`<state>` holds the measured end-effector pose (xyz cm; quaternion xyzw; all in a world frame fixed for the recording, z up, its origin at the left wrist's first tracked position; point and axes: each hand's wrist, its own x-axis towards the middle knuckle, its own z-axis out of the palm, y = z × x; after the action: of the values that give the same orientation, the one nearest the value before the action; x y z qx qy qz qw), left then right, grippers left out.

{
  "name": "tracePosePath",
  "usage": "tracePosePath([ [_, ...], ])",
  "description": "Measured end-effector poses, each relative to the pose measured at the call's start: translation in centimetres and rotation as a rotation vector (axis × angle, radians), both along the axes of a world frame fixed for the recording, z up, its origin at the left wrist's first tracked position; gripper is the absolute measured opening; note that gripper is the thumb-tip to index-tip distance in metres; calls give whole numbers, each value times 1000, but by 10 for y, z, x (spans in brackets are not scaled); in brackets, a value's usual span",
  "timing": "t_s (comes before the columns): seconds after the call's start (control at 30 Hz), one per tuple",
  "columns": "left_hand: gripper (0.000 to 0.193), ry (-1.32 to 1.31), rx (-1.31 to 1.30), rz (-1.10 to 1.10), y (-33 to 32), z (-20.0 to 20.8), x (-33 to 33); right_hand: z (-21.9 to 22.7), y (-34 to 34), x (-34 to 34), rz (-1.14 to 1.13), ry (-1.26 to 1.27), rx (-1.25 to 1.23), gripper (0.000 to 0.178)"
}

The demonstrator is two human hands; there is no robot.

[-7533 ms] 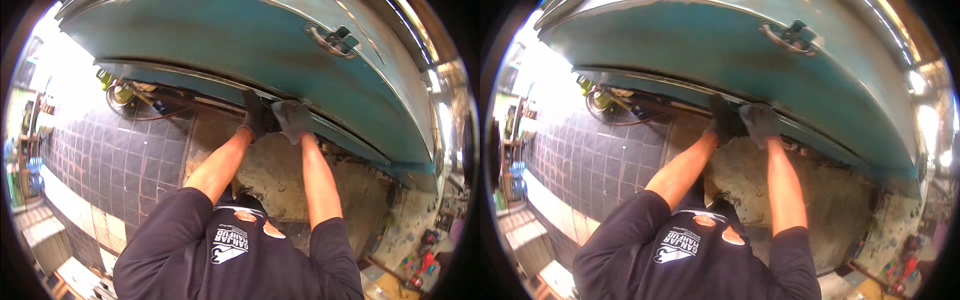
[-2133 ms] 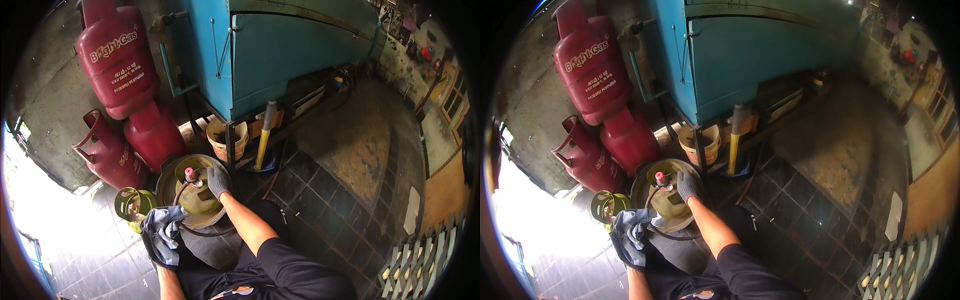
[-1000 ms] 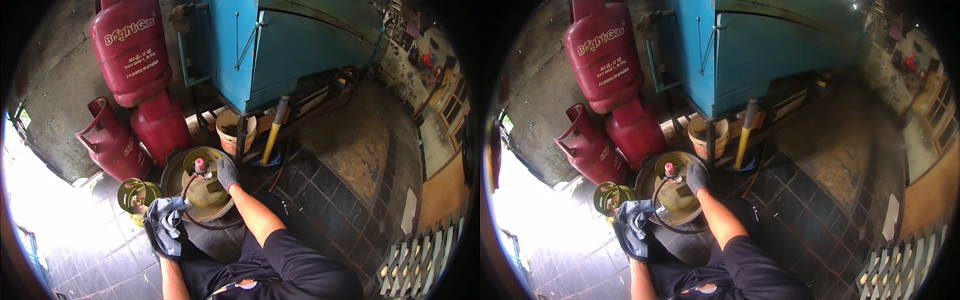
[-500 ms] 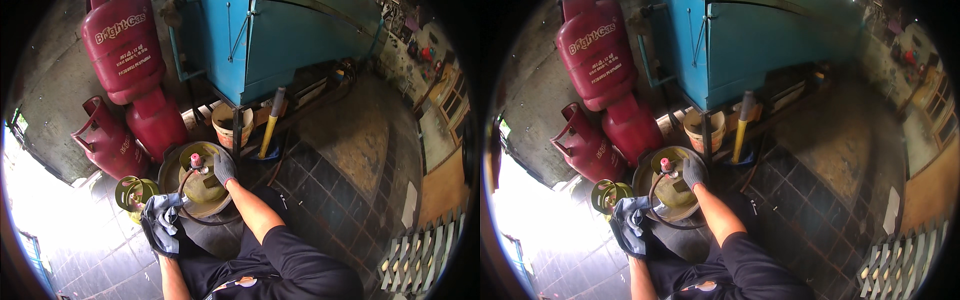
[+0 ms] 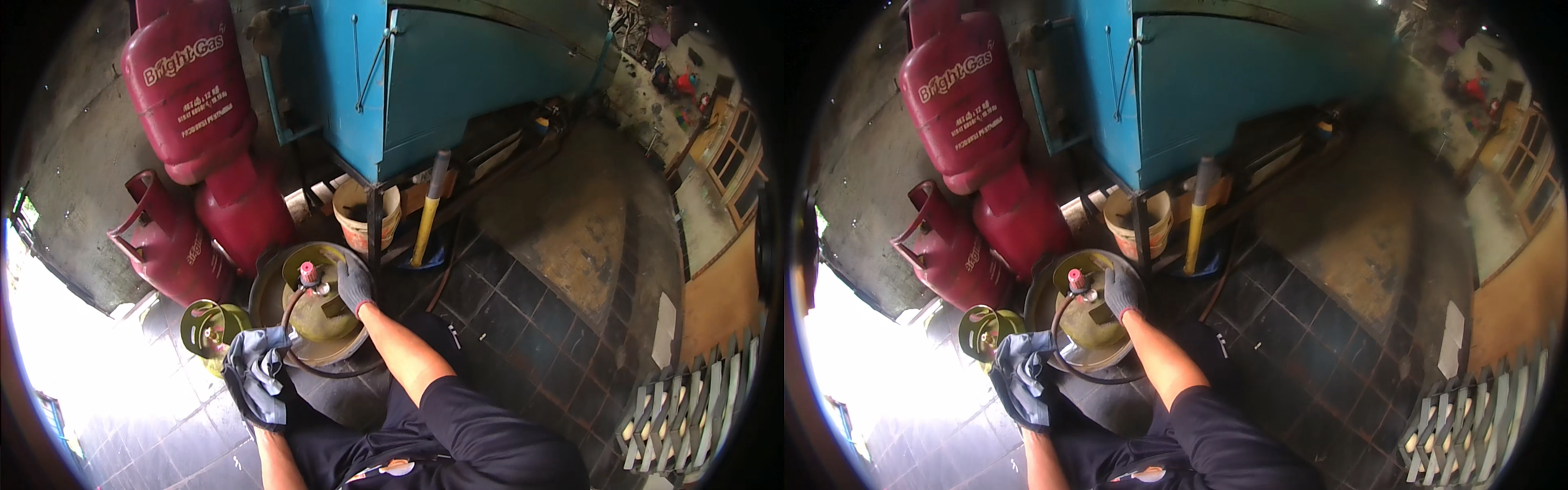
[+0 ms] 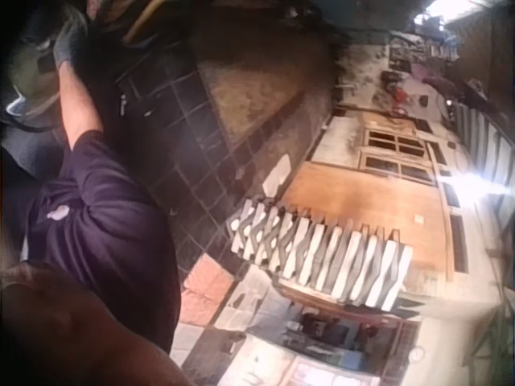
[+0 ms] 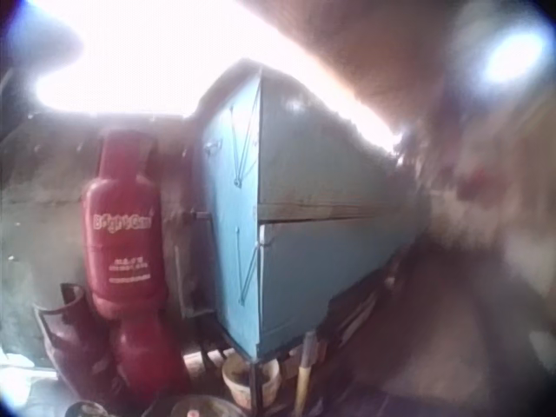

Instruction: The person wears heat-resistant gloves to open a large industrial oven, check on trays of bread rolls, and adjust a regulator on a gas cylinder.

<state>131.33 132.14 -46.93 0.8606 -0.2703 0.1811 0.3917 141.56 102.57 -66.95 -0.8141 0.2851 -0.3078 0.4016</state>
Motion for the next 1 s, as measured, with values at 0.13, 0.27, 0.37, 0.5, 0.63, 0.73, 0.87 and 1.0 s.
tracePosePath([
  [0.13,30,25,-91,32,15,-20,8,-3,2,2,22,-67,-25,48],
  [0.27,29,-11,-87,3,19,-28,13,-4,-2,2,12,-71,-19,45],
  [0.37,27,-7,-200,7,20,-37,7,-1,5,4,8,-69,-3,43],
  [0.5,26,80,-143,16,20,-35,16,-4,-2,2,-5,-76,-17,44],
  [0.63,29,318,-416,-44,19,-46,20,-3,-2,1,-19,-54,-16,45],
  [0.73,32,309,-483,-87,26,-45,20,5,7,0,-11,-36,6,44],
  [0.87,35,547,-950,-225,31,-59,23,10,8,-2,-20,-6,-2,44],
  [1.0,35,37,-310,-82,23,-41,22,7,4,-2,-21,-57,18,44],
])
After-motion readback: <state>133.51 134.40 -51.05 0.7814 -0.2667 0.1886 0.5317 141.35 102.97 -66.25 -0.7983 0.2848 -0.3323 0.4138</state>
